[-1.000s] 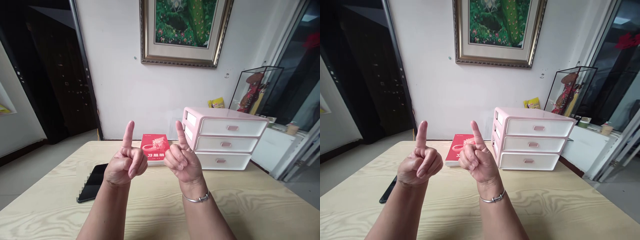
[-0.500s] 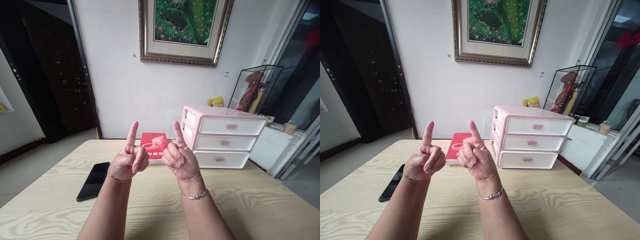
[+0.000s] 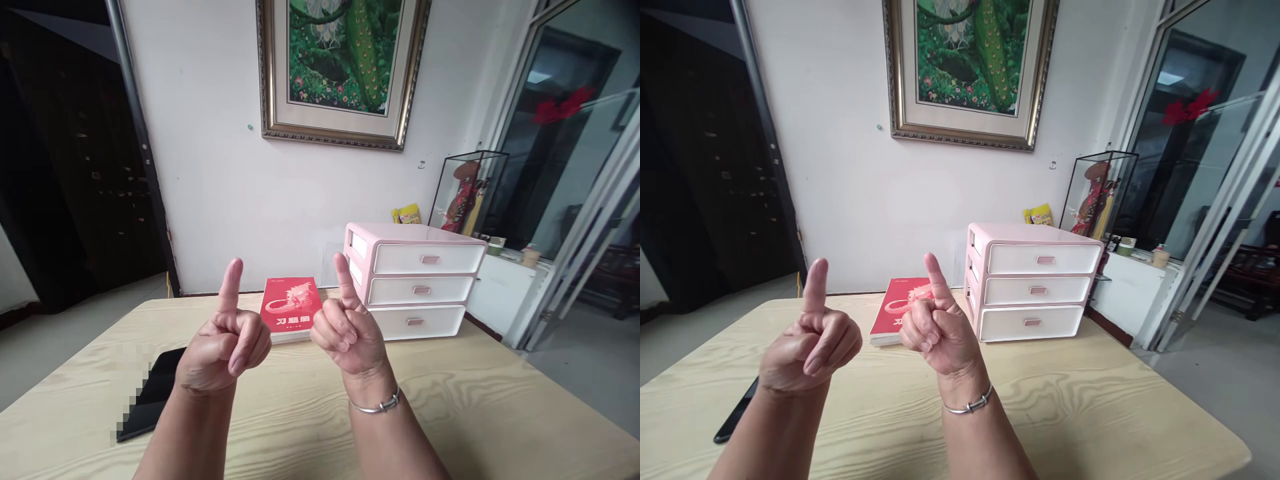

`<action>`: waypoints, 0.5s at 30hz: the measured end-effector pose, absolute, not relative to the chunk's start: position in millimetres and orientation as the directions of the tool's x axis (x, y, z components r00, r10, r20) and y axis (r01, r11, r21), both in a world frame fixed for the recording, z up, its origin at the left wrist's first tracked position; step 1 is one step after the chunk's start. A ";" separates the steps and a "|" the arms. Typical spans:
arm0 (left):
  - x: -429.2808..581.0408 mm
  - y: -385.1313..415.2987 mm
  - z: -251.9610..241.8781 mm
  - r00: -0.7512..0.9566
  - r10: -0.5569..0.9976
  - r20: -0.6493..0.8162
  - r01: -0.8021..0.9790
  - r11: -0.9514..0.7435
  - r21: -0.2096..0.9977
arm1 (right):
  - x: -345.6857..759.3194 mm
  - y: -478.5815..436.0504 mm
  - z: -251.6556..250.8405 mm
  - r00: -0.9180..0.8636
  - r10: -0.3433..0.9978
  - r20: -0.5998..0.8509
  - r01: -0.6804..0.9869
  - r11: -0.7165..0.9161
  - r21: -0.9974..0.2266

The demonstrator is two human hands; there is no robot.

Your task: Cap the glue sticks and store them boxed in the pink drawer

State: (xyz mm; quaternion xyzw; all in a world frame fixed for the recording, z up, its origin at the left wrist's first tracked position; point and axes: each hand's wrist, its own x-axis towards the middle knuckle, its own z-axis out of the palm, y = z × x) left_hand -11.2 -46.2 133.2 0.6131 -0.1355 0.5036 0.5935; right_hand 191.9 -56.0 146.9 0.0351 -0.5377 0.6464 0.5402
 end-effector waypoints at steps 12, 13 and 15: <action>-27.3 -43.3 73.0 0.298 0.879 0.373 -0.468 -0.206 0.859 | 231.3 -63.1 87.7 -0.242 0.908 0.343 -0.662 0.104 -0.742; -28.7 -40.5 64.8 0.239 0.928 0.284 -0.334 -0.196 0.922 | 241.7 -61.2 79.0 -0.147 0.959 0.243 -0.619 0.102 -0.779; -29.4 -35.5 47.9 0.112 0.987 0.119 0.028 -0.123 0.992 | 266.2 -56.2 60.6 0.113 0.994 -0.009 -0.528 0.052 -0.848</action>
